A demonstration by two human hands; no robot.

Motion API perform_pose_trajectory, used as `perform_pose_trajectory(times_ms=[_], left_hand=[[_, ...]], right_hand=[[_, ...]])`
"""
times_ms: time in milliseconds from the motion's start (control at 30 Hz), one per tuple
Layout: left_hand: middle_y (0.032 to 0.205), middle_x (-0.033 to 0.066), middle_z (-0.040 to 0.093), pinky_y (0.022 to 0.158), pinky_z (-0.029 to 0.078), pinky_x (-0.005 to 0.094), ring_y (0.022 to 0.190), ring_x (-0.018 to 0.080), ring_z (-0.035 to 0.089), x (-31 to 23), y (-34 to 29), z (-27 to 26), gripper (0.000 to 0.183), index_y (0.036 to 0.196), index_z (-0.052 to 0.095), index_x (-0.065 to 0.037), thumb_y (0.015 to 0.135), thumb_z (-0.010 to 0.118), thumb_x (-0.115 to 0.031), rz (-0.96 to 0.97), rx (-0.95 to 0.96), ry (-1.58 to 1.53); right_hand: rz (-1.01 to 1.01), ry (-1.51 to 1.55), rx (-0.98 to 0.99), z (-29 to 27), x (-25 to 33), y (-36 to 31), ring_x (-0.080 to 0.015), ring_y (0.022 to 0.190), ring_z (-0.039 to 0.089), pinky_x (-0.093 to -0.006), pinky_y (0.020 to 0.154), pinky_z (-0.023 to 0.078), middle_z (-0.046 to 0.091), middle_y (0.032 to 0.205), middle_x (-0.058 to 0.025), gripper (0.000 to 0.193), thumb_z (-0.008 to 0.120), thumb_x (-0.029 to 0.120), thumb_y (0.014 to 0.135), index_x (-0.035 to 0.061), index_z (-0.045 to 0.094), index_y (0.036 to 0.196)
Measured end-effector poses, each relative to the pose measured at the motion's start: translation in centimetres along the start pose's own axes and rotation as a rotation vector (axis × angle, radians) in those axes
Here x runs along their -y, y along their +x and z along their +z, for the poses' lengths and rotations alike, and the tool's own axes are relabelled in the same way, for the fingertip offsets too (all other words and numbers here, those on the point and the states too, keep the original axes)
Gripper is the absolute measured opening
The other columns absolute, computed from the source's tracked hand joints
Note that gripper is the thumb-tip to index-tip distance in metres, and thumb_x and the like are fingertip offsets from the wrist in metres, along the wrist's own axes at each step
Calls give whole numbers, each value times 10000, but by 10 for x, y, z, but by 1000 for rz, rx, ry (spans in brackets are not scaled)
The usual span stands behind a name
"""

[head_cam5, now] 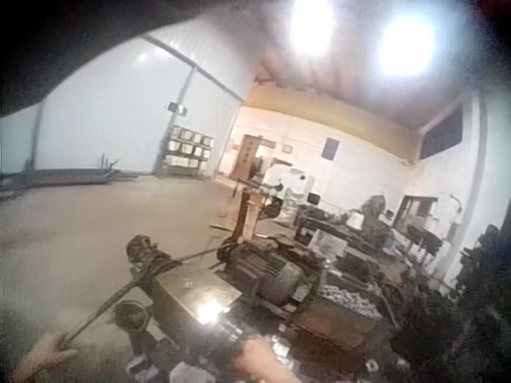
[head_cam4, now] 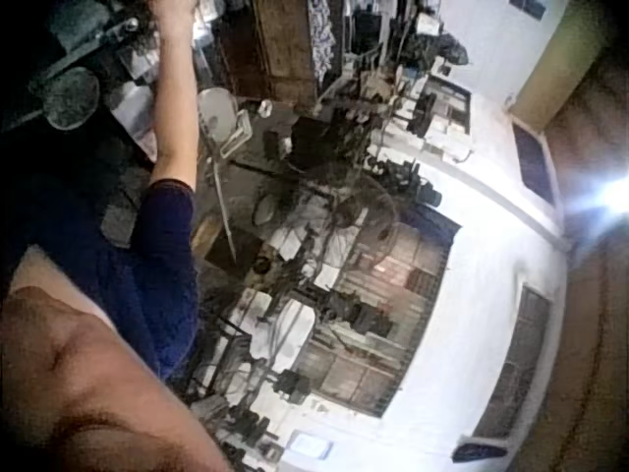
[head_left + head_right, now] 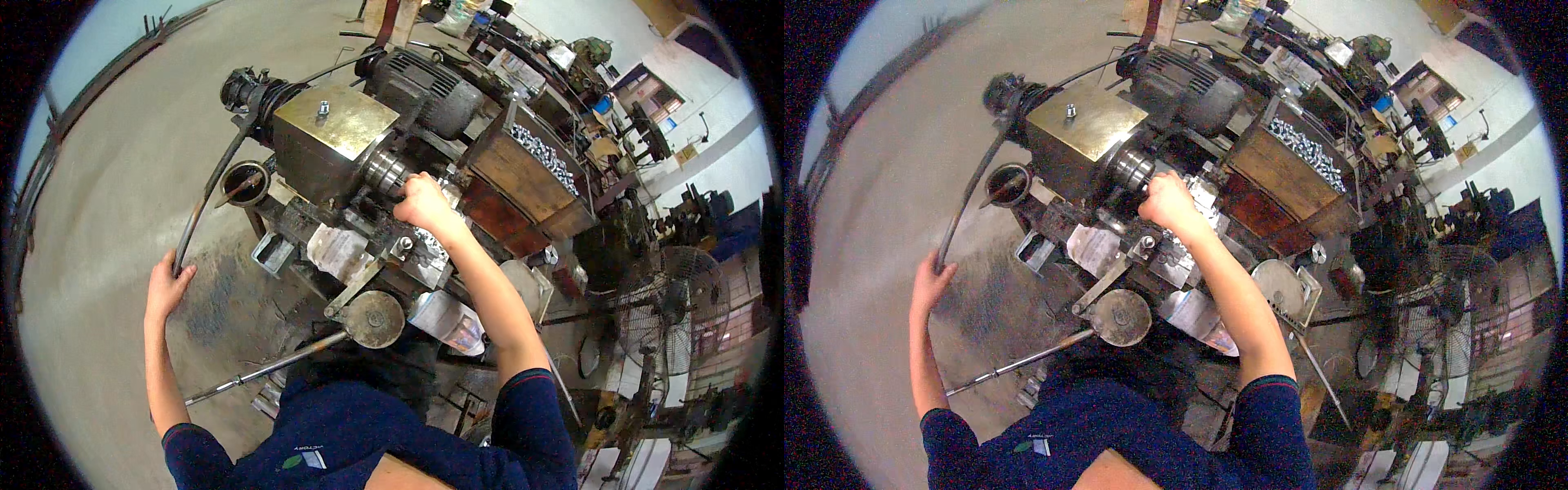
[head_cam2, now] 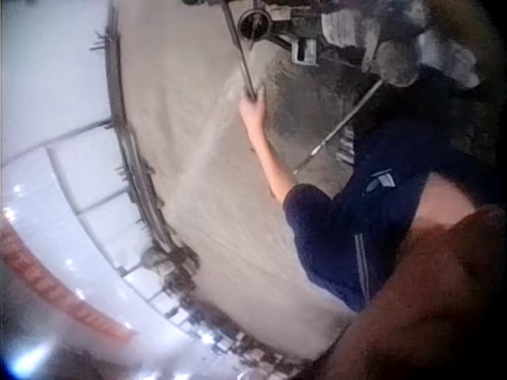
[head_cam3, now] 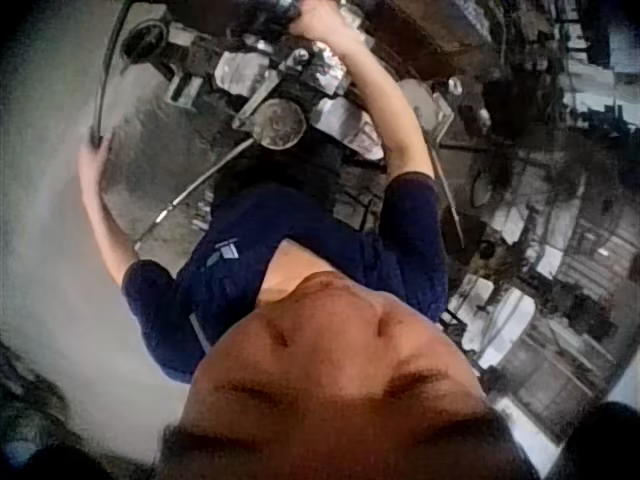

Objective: The person operates a lathe to process small metal parts, taking a piece from a bin, securing it in the machine, engaging the cutting tool using levers, and then placing the finished part into a separate collection basket.

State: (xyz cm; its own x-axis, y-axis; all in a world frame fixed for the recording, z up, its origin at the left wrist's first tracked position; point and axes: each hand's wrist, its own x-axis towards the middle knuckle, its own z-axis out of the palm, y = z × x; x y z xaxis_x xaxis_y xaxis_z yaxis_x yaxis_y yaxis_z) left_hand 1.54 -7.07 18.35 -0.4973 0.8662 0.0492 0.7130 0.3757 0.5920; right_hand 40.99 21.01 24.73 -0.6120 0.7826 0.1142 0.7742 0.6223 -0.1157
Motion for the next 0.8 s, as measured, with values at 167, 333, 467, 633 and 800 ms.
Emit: perform_pose_trajectory(times_ms=[167, 333, 467, 633, 800], left_hand=[[635, 217, 508, 590, 410, 429, 626, 366, 525, -2, 11, 2, 339, 809, 487, 22, 732, 658, -261, 32, -24, 95], [742, 212, 593, 668, 453, 453, 773, 365, 588, -8, 16, 1, 249, 824, 541, 1, 726, 630, -210, -23, -29, 374], [770, 186, 616, 667, 469, 438, 760, 354, 596, 53, 60, -22, 179, 830, 600, -25, 683, 601, -128, 42, -152, 588], [752, 175, 621, 628, 486, 423, 701, 336, 610, 99, 127, -68, 112, 763, 607, -44, 711, 517, -86, 86, -175, 889], [838, 171, 624, 719, 488, 411, 822, 336, 600, 84, 137, -50, 181, 877, 626, -51, 727, 528, -74, -54, -169, 727]], right_hand=[[70, 160, 12, -6, 12, 8, -372, 807, 594, -397, 756, 484, 606, 791, -247, 255, 596, 161, 536, -62, 620, 657], [271, 398, -91, -16, 17, 14, -396, 734, 610, -408, 697, 489, 590, 727, -273, 262, 594, 166, 530, -66, 611, 650], [146, 270, -241, 2, 3, 17, -413, 791, 572, -428, 732, 463, 564, 827, -258, 286, 582, 202, 538, -70, 594, 627], [149, 295, -172, -7, 17, 24, -405, 788, 572, -415, 725, 467, 559, 869, -239, 234, 581, 194, 535, -19, 609, 628], [123, 235, -231, -27, 20, 4, -394, 784, 585, -404, 733, 475, 567, 971, -220, 189, 592, 167, 522, 30, 630, 646]])
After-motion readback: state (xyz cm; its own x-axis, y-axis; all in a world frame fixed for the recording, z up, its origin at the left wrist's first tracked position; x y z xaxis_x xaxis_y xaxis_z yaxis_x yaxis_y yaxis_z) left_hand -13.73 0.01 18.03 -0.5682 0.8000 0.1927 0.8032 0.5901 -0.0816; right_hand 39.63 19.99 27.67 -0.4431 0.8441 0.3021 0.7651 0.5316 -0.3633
